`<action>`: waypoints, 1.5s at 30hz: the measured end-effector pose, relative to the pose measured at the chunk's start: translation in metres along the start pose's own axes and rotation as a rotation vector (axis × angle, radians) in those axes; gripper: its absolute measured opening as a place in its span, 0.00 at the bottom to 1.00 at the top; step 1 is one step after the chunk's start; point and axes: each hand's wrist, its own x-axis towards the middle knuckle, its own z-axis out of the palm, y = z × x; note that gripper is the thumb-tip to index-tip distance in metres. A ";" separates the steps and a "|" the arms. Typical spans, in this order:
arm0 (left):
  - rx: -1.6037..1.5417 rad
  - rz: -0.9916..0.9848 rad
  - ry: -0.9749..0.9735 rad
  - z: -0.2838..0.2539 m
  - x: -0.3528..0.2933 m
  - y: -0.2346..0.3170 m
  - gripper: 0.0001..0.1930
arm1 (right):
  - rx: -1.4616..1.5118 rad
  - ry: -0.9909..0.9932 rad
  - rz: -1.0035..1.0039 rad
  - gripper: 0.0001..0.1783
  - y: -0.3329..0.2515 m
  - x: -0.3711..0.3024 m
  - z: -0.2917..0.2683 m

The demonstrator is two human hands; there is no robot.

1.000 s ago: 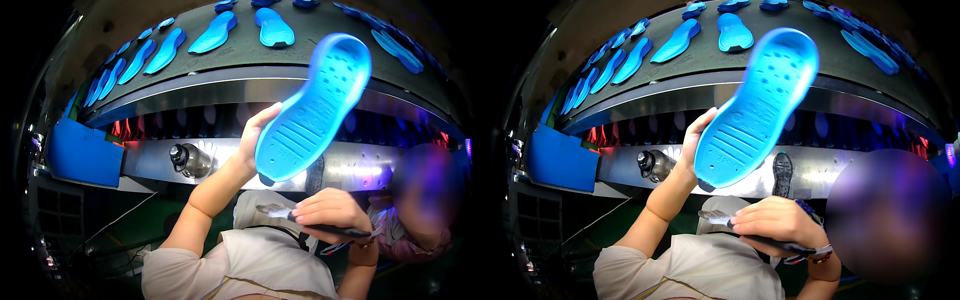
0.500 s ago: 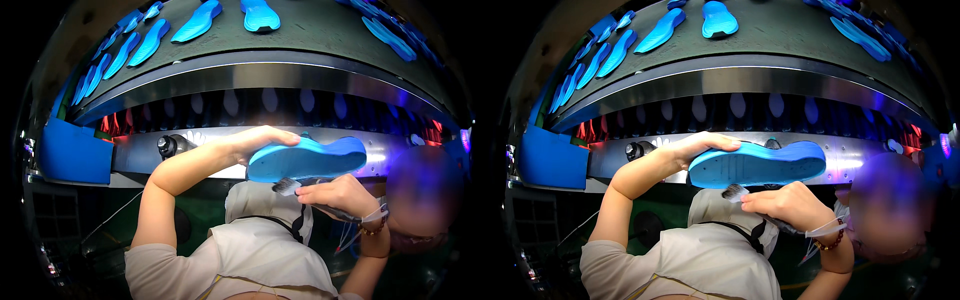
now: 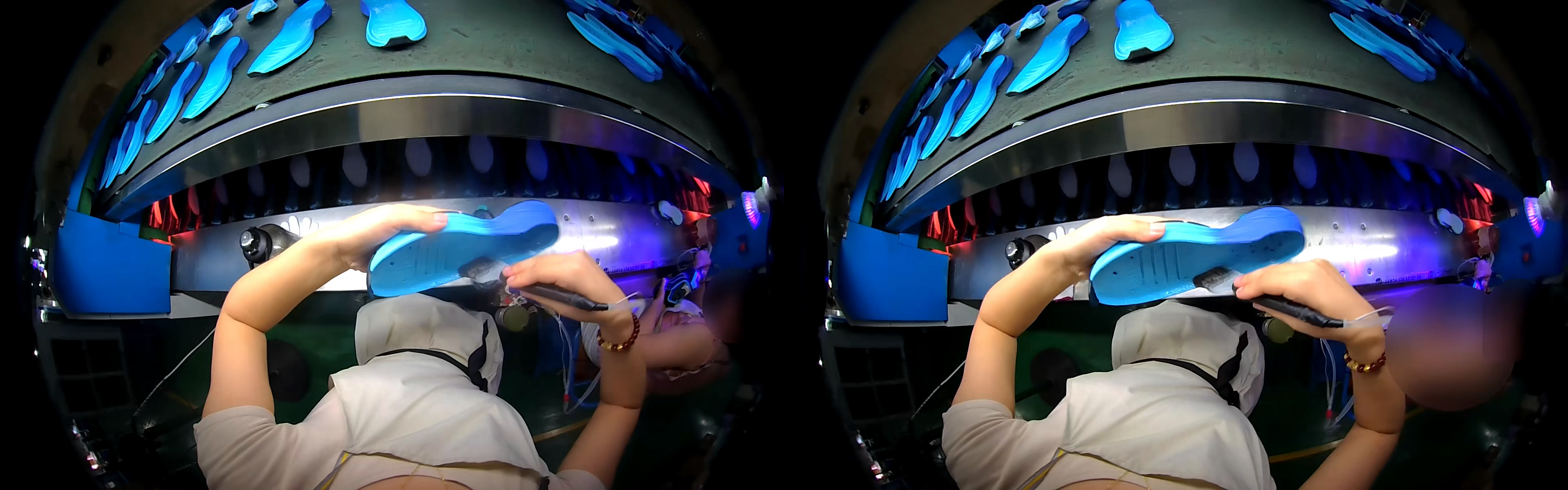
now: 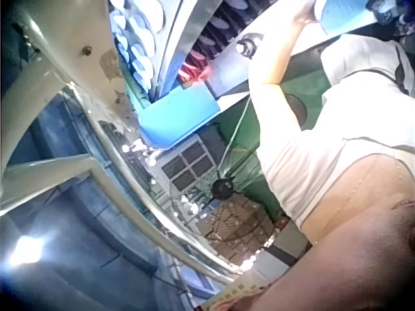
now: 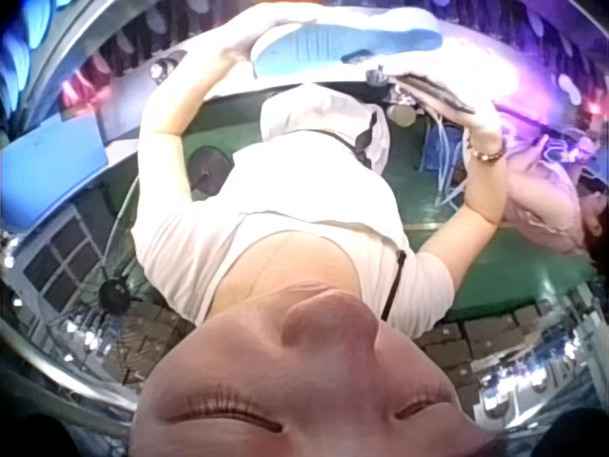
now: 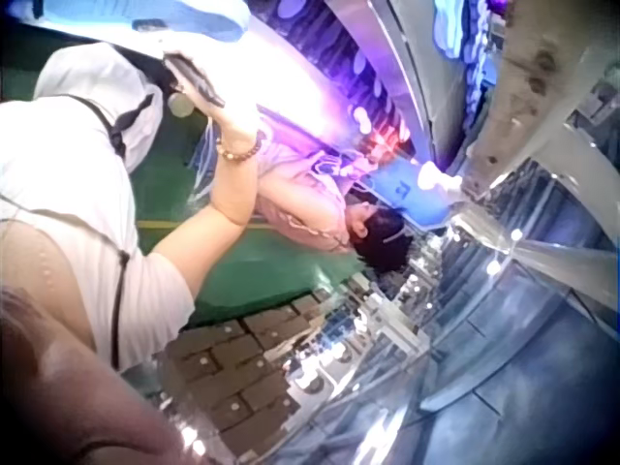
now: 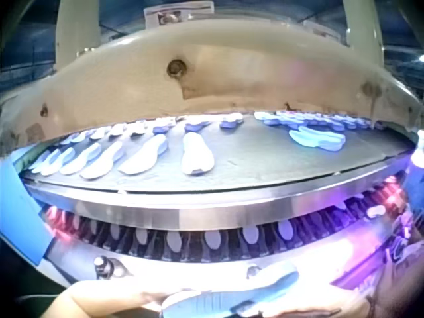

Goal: The person applies adhesive to shoe soles using a handheld brush applicator, repeatedly taking soles from an upper conveyor belt.

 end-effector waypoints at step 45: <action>1.264 0.851 0.636 0.124 0.378 0.218 0.33 | 0.755 1.242 0.491 0.11 0.072 -0.136 0.077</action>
